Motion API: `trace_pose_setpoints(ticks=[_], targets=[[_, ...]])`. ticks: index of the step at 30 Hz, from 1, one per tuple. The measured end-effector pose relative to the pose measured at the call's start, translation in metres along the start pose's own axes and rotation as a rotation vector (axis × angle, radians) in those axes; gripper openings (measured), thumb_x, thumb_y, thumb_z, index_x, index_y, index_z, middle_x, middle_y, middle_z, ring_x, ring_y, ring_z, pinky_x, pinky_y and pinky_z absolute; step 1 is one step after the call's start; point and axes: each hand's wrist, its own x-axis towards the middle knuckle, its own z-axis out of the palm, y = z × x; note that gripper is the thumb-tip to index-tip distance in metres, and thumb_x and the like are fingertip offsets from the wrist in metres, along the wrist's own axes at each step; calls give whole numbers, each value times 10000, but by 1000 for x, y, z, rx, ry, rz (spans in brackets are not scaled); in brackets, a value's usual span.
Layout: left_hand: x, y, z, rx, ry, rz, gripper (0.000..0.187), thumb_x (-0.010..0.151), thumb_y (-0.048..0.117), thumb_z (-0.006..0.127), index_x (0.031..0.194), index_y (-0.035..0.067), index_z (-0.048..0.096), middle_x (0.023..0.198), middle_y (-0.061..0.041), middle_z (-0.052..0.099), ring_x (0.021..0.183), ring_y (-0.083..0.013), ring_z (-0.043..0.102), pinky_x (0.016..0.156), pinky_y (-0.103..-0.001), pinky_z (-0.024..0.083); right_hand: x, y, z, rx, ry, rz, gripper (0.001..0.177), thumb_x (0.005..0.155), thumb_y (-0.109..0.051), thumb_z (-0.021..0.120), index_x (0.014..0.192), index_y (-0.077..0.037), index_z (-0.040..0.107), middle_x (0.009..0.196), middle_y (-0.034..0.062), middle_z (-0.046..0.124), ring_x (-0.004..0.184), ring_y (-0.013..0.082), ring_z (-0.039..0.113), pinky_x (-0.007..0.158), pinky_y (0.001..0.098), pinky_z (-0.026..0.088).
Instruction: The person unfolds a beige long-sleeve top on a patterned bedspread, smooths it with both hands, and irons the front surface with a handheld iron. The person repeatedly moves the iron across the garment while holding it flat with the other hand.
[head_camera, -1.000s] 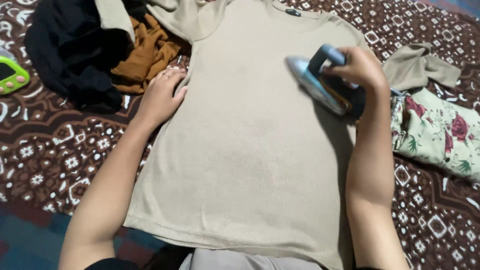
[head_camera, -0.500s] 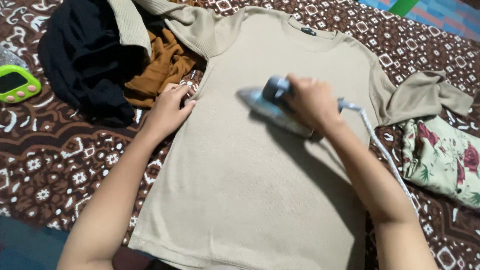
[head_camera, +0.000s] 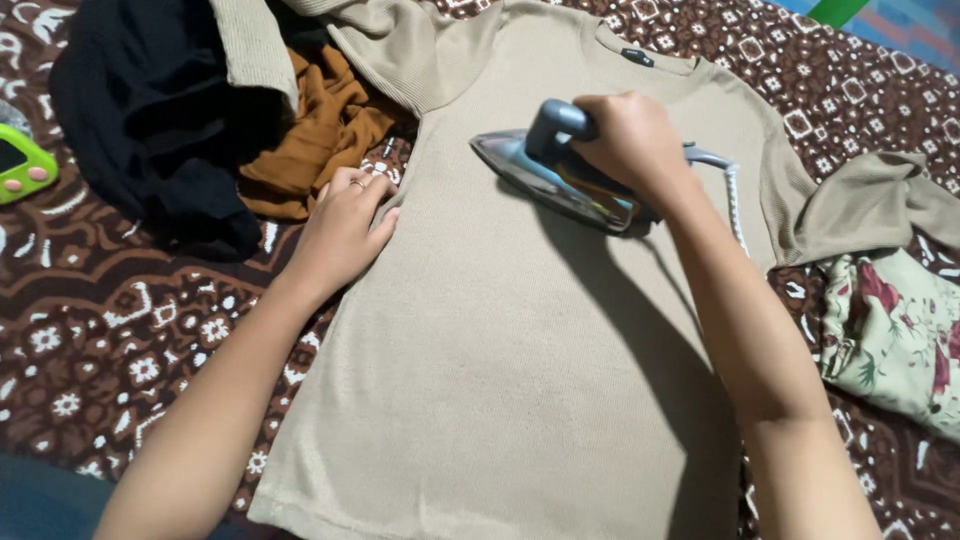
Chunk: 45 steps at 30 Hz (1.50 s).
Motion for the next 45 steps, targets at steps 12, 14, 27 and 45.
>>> trace_pose_setpoints(ticks=[12,14,27,45], targets=[[1,-3,3,39,1,14,224,951,204,662,1113,67,588,983,-133,639,1156,-329,526,904,-516,478,145,86,62,-252,460,259,212,810,-35,579,951,-31,737,782,207,723,652,465,701,533,562,543],[0,-6,6,42,38,66,235,945,198,669,1118,61,587,1009,-130,652,1146,-336,531,906,-510,476,156,91,65,-291,397,406,221,826,-119,611,964,-53,770,892,209,760,788,464,743,649,561,595],[-3,-12,13,111,-33,26,232,996,245,636,1200,147,586,1075,-105,689,1269,-311,528,1052,-472,441,-107,-71,-51,75,-280,161,291,763,-215,716,1007,-74,786,860,212,778,983,451,731,869,577,548],[-4,-8,12,150,-46,15,254,982,221,625,1214,127,575,1094,-107,683,1260,-307,530,1036,-455,451,-40,159,48,-418,255,51,354,818,-461,740,1102,-249,748,753,53,716,768,295,759,675,449,609]])
